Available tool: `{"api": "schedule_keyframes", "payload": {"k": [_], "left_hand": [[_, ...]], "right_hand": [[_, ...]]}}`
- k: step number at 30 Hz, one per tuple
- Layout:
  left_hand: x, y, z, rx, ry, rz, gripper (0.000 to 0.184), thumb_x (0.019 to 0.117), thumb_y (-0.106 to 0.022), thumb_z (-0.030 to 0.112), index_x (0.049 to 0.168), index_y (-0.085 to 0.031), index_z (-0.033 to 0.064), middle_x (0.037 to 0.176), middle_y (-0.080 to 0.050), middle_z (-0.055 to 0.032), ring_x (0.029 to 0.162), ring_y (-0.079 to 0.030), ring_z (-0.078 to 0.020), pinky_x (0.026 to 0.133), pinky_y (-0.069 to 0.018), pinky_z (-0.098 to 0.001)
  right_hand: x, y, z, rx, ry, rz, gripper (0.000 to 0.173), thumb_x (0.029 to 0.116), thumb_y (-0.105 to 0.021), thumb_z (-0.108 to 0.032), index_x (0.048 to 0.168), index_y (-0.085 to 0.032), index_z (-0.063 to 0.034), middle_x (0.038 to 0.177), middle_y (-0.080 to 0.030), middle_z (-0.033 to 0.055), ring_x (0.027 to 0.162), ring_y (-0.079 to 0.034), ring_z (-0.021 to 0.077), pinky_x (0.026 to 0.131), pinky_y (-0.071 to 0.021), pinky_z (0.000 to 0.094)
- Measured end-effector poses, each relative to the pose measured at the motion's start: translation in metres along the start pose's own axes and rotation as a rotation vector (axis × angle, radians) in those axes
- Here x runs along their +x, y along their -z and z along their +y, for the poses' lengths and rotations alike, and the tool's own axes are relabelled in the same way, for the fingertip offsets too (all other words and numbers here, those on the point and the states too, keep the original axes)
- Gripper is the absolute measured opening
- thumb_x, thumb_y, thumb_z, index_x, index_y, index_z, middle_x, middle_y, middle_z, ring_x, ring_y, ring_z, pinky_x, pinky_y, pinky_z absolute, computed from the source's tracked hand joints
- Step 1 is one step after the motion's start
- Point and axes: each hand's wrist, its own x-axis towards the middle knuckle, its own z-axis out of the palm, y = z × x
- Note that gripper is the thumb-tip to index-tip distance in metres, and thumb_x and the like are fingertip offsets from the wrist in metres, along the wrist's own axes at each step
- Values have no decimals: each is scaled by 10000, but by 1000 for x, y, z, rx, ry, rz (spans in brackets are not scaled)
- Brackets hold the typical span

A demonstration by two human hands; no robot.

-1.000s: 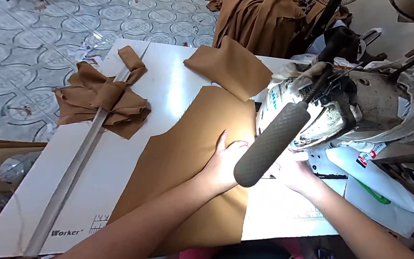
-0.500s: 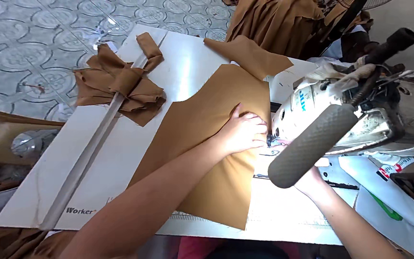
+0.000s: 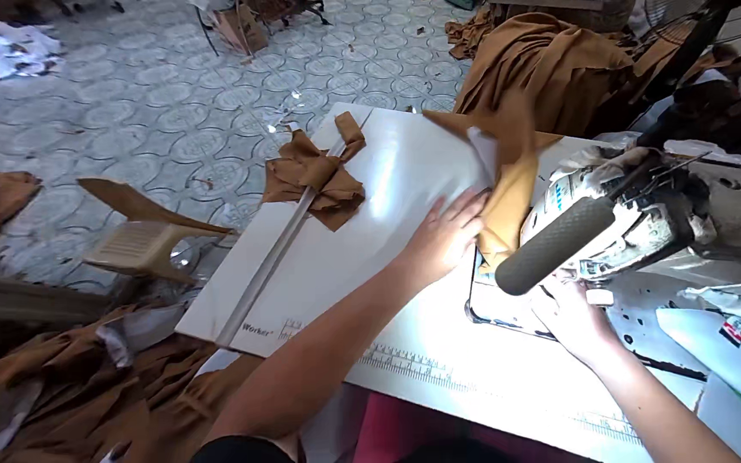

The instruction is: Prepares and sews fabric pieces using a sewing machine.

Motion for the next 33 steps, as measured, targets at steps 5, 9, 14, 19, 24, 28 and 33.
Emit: {"api": "schedule_keyframes", "payload": {"k": [5, 9, 14, 19, 24, 28, 33], "left_hand": [[-144, 55, -21, -194, 335, 198, 246, 1014, -587, 187, 1142, -742, 45, 1168, -734, -82, 1145, -678, -214, 1065, -481, -493], [-309, 53, -54, -639, 779, 804, 130, 1017, -526, 141, 1037, -650, 173, 881, -714, 145, 780, -677, 23, 750, -586, -194], [-399, -58, -55, -269, 1473, -54, 393, 1003, -616, 181, 1319, -594, -51, 1321, -607, -268, 1206, -615, -397, 1035, -485, -572], [-398, -61, -56, -72, 1499, -230, 298, 1004, -605, 179, 1214, -667, -23, 1235, -660, -267, 1195, -620, -450, 1016, -464, -637], [-407, -41, -55, -390, 1495, 212, 240, 997, -619, 107, 1155, -681, -62, 1091, -697, -232, 1033, -665, -342, 954, -502, -527], [-327, 2, 22, -1169, 628, 704, 42, 873, -738, 252, 885, -764, 283, 833, -726, 175, 740, -655, 78, 681, -555, -134], [-201, 23, 67, -1030, -101, 341, 228, 982, -640, 437, 1124, -704, 270, 1431, -565, 122, 1368, -491, -54, 1111, -459, -269]], "right_hand": [[-1, 6, -7, 81, 169, 92, 272, 934, -597, -165, 1136, -748, -63, 1278, -665, 177, 1255, -582, 374, 1089, -397, 611], [1, 2, -2, 128, 242, 127, 321, 925, -558, -206, 1102, -737, -7, 1257, -655, 246, 1206, -591, 439, 1027, -405, 653], [2, -1, 6, 120, 286, 153, 391, 944, -527, -285, 1114, -726, 6, 1274, -632, 267, 1218, -570, 455, 1036, -355, 684], [-4, 1, 7, 73, 329, 213, 372, 958, -525, -274, 1086, -735, 6, 1216, -663, 255, 1162, -610, 446, 1048, -327, 696], [-26, 7, -9, 125, 485, 274, 345, 965, -542, -221, 1000, -735, 62, 1073, -719, 257, 1031, -695, 364, 940, -520, 521], [-92, -9, -87, 810, 484, -225, 528, 1000, -582, -326, 1303, -577, 106, 1240, -689, 102, 1028, -682, 28, 871, -563, 195], [-119, -26, -154, 1443, 237, -507, 334, 900, -675, -40, 1228, -614, -57, 1058, -717, -97, 990, -665, -22, 903, -565, 225]]}}
